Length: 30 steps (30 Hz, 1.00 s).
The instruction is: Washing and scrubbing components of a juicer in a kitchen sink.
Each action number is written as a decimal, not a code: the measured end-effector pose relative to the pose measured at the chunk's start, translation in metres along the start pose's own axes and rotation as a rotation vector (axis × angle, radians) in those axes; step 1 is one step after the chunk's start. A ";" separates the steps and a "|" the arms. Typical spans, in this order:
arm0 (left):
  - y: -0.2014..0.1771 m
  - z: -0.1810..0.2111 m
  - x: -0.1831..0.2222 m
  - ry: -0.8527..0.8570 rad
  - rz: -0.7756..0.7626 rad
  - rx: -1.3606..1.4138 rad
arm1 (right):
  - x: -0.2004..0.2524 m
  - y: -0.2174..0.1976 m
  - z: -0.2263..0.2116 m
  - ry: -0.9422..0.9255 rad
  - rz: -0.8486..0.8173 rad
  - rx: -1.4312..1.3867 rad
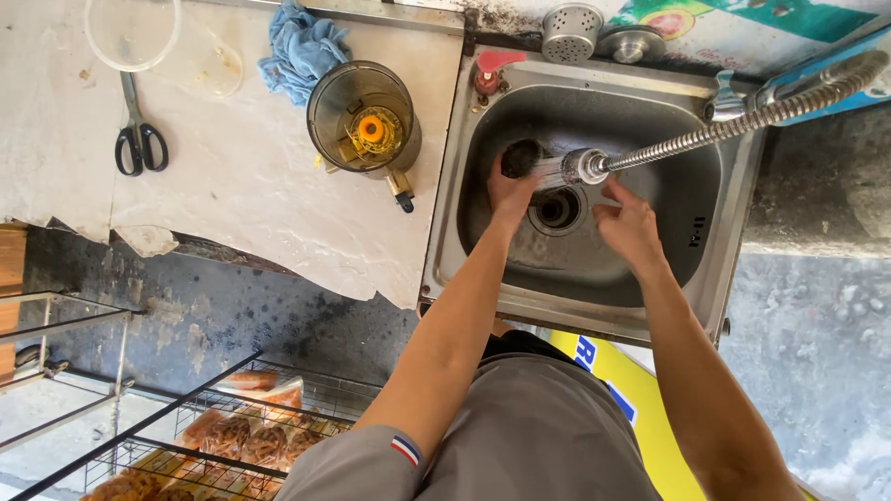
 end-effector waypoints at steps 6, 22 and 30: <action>-0.017 0.049 0.029 0.003 -0.003 -0.318 | -0.002 0.037 -0.058 0.070 -0.198 -0.135; -0.124 0.226 0.063 0.075 -0.340 0.436 | -0.041 0.095 -0.005 -0.044 -0.383 -0.626; -0.200 0.234 0.048 0.060 0.129 0.619 | -0.028 0.099 -0.037 0.624 -0.234 -1.300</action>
Point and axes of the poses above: each hand's wrist, its own x-axis away from the middle knuckle, its own y-axis out of the palm, z = x × y, the point moved 3 cm from there along -x, towards the middle knuckle, and after that the axes turned 9 degrees about -x, right-handed, at the moved point
